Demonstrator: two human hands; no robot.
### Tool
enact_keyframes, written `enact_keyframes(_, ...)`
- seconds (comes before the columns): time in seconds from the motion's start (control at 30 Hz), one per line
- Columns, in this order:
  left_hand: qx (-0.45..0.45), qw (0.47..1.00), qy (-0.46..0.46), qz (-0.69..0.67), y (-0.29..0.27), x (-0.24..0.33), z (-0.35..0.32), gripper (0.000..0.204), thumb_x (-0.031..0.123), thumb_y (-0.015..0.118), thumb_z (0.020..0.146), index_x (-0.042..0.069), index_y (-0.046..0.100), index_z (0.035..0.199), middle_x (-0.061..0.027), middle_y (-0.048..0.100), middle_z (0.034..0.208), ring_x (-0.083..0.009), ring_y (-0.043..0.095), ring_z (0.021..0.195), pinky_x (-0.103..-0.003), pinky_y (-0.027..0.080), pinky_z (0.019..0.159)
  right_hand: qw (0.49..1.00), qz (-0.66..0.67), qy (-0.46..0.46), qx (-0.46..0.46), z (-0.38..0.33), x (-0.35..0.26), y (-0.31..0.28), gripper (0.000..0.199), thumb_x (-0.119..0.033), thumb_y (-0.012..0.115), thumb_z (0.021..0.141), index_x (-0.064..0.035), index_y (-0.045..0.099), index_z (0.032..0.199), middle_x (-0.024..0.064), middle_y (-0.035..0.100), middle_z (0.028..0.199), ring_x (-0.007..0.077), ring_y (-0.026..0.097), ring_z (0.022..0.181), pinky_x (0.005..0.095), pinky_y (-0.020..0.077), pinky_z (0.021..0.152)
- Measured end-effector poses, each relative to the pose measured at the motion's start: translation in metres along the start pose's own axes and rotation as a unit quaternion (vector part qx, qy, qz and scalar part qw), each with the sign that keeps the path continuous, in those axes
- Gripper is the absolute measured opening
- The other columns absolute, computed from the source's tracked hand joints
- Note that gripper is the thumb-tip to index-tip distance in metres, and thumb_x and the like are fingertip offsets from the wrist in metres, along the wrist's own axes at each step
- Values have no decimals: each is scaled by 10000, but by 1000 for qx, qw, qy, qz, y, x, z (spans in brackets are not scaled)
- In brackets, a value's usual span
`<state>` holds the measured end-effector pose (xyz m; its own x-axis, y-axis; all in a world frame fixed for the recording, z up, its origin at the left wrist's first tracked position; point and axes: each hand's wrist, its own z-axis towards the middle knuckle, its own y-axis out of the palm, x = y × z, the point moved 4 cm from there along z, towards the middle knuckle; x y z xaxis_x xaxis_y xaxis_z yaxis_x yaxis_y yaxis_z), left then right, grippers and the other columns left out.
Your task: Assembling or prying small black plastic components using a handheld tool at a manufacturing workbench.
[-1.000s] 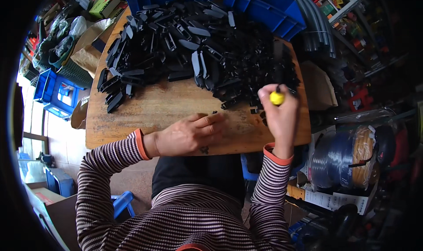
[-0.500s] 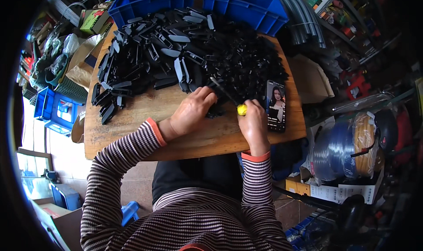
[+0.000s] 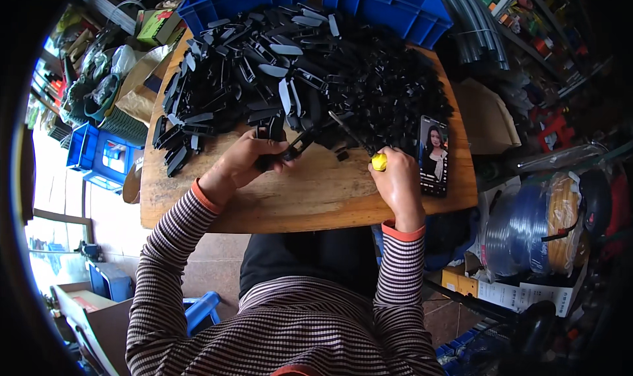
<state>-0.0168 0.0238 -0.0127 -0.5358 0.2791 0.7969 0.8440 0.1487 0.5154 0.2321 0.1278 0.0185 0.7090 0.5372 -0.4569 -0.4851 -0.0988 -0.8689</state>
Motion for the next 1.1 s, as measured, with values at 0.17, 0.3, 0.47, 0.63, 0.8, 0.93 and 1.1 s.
enact_keyframes(0.17,28,996,-22,87,7,4,-19,90,29,650,869,-1,608,943,-146,686,808,-212,679,713,-299,549,633,999,45,-11,-14,-2,-13,-2,193,-89,731,789,6,616,911,167,667,806,325,663,738,379,521,669)
enact_keyframes(0.3,77,893,159,413,17,9,-30,135,12,674,834,10,596,943,-147,678,821,-245,676,729,-328,532,637,988,150,14,-44,-7,-37,-2,173,-73,726,803,1,586,872,120,641,746,235,618,679,326,487,636)
enact_keyframes(0.47,113,791,316,512,19,25,-44,175,-27,687,788,8,590,930,-111,665,856,-209,676,741,-337,498,630,984,174,11,-23,-8,-42,-1,145,-26,716,812,-3,573,818,38,604,694,87,530,641,248,445,622)
enact_keyframes(0.63,-7,772,306,557,36,20,-31,260,-39,690,731,12,610,973,-118,666,913,-251,673,815,-347,527,696,970,241,-15,8,-8,-44,-1,122,-21,708,821,-6,587,826,21,606,700,78,527,652,239,439,624)
enact_keyframes(0.8,-176,642,441,603,49,9,-11,406,-8,715,663,11,621,1057,-131,658,988,-295,644,939,-373,541,797,967,253,-12,-3,-12,-47,-6,111,-16,707,826,-4,596,834,15,612,722,74,525,663,238,440,631)
enact_keyframes(0.93,-159,618,371,675,48,-6,-16,408,25,708,671,6,614,1068,-141,655,1025,-311,620,986,-388,535,841,966,259,-27,5,-15,-43,-9,112,-20,708,830,0,598,836,17,619,738,72,536,675,237,450,639)
enact_keyframes(1.1,-7,687,290,666,40,-9,-56,342,66,678,713,0,583,1035,-140,642,1061,-311,607,963,-390,525,844,960,279,-5,12,-17,-32,-4,118,-28,714,827,-1,602,853,42,647,748,100,589,686,255,474,642)
